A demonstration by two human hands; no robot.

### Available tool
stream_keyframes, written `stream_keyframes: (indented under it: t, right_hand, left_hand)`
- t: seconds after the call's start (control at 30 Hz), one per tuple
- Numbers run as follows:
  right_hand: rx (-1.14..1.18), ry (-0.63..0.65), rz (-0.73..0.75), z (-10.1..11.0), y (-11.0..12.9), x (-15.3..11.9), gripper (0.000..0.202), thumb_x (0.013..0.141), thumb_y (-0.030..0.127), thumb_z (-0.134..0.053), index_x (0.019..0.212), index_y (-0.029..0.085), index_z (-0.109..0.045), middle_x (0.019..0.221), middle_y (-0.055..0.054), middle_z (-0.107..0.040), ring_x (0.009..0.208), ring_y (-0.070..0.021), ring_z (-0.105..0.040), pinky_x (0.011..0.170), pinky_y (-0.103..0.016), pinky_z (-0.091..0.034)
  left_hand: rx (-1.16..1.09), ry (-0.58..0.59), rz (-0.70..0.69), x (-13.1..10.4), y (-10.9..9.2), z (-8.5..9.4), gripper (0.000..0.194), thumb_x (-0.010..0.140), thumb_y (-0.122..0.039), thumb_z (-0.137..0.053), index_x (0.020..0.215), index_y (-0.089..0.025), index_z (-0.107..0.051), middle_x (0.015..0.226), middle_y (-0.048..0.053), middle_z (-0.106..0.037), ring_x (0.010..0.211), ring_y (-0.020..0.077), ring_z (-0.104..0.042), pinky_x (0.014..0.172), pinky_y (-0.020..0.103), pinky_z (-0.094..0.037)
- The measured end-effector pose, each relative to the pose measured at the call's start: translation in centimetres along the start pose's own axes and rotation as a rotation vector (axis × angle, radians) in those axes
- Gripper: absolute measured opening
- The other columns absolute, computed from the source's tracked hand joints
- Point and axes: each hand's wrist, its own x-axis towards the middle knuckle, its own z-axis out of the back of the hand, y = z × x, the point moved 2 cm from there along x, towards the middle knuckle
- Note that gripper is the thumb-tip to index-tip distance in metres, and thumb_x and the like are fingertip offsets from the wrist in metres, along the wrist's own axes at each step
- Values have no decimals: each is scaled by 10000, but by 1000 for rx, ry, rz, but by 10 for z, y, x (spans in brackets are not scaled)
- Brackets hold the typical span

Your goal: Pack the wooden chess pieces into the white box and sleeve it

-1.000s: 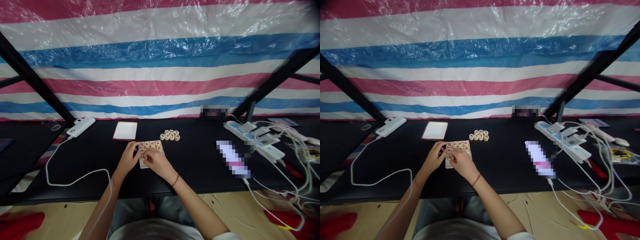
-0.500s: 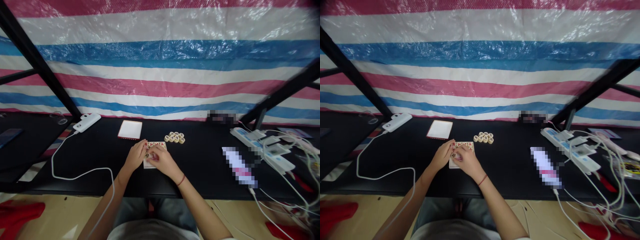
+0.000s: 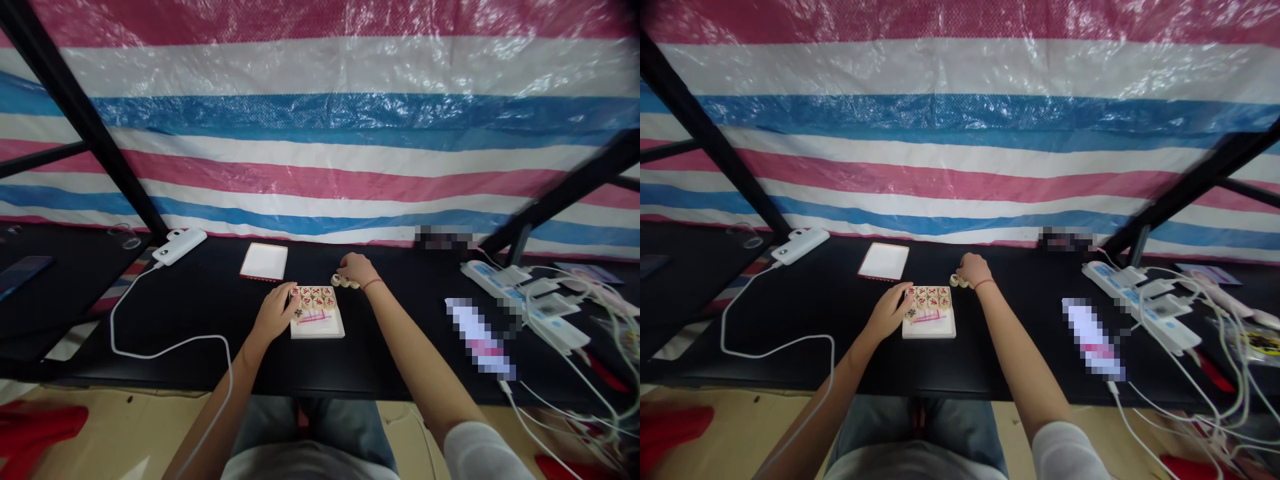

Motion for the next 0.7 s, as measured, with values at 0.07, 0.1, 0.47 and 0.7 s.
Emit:
stream_keyframes:
  t: [0.07, 0.1, 0.47, 0.7]
  right_hand:
    - [20, 20, -6, 3, 2, 5, 101, 638, 133, -735, 724, 164, -692, 780, -116, -712, 794, -253, -687, 692, -309, -503]
    - [35, 20, -5, 6, 2, 6, 106, 623, 113, -736, 697, 163, -681, 770, -119, -709, 793, -260, -688, 692, -320, -510]
    - [747, 114, 305, -15, 47, -92, 297, 762, 323, -679, 1026, 195, -638, 876, -34, -716, 586, -122, -651, 486, -213, -520]
    - [1053, 112, 263, -40, 51, -114, 346, 709, 408, -725, 952, 183, -625, 849, -36, -701, 554, -117, -625, 519, -252, -547]
  left_hand:
    - [-10, -4, 0, 0, 0, 1, 334, 965, -348, -418, 1234, -208, -560, 1256, 88, -631, 1180, 225, -578, 1042, 412, -445]
    - [-13, -8, 0, 0, 0, 1, 334, 965, -346, -418, 1237, -209, -557, 1259, 88, -628, 1182, 224, -576, 1042, 411, -443]
    - [59, -124, -206, -7, -8, 3, 456, 871, -326, -596, 1316, -249, -530, 1281, 98, -584, 1196, 261, -515, 1006, 441, -421]
    - [9, -150, -261, -8, -17, 5, 266, 868, -240, -586, 1132, -244, -623, 1090, 62, -678, 1042, 220, -609, 924, 388, -455]
